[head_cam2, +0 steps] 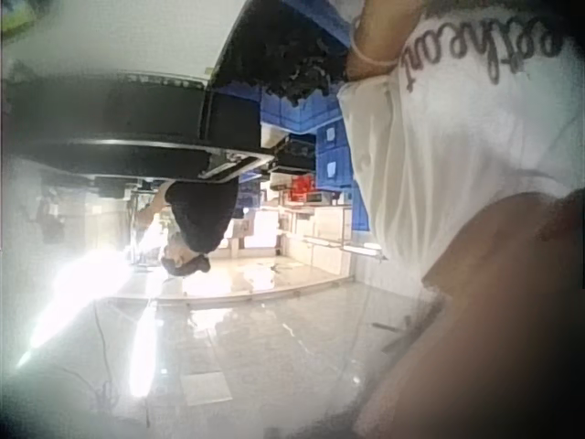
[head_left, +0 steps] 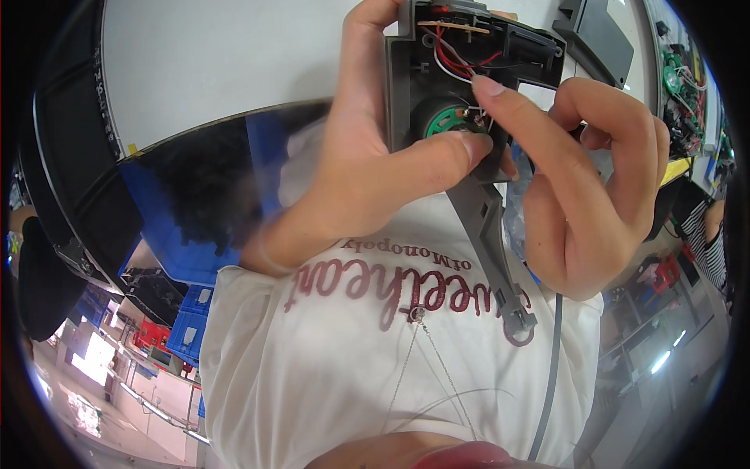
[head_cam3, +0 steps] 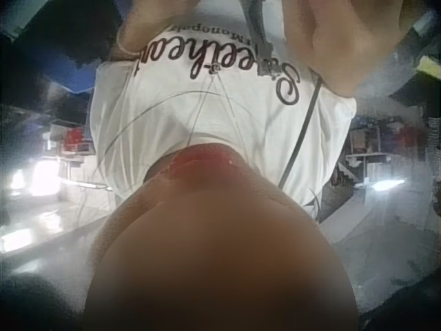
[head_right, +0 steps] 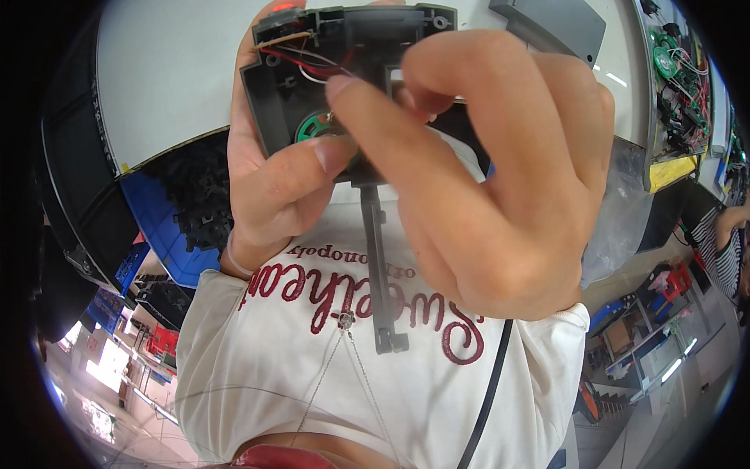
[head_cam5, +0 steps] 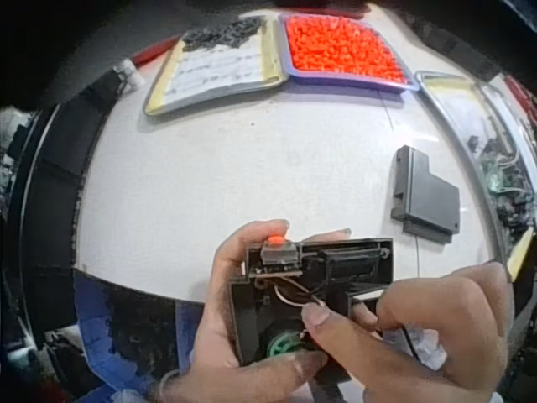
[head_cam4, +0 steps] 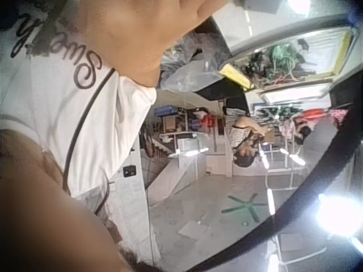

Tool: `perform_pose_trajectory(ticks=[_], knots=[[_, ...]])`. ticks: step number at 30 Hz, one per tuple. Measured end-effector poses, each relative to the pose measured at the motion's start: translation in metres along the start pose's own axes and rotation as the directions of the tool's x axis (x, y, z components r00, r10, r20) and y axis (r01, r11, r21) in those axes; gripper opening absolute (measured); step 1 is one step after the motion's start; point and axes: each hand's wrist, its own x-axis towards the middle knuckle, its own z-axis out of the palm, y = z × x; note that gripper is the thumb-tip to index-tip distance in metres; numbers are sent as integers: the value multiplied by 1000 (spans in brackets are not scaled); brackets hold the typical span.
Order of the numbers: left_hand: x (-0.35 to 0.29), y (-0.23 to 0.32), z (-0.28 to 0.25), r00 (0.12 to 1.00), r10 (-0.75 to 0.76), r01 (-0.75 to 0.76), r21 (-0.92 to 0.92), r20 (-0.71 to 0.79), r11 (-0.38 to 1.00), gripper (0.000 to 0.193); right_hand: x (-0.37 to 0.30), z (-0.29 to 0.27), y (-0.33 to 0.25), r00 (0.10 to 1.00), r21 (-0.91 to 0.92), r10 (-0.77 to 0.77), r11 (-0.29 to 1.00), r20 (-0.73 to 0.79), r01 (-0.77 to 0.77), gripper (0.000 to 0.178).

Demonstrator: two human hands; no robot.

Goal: Assemble electronic components and wires into a plastic housing and snap the cover into place.

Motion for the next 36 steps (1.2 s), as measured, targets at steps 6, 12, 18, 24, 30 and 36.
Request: perform_pose_trajectory(ticks=[6,12,18,24,30,36], knots=[[-5,-16,-16,976,216,-208,260,-3,943,84,-1,19,-2,997,-188,-69,980,-30,62,44],[-7,-15,-13,986,168,-161,222,-12,962,84,20,-7,-5,961,-352,-79,920,264,172,44],[1,-20,-21,988,153,-153,218,20,964,82,18,20,21,859,-422,-508,768,56,482,41],[6,-24,-24,959,221,-260,236,178,936,76,20,11,11,917,-353,-388,847,98,396,39],[5,-17,-7,994,103,-96,159,-34,983,69,21,7,5,957,-293,-258,912,136,288,34],[-2,-7,-3,1000,-4,9,189,-27,982,83,12,-1,-3,957,47,184,979,226,-199,36]])
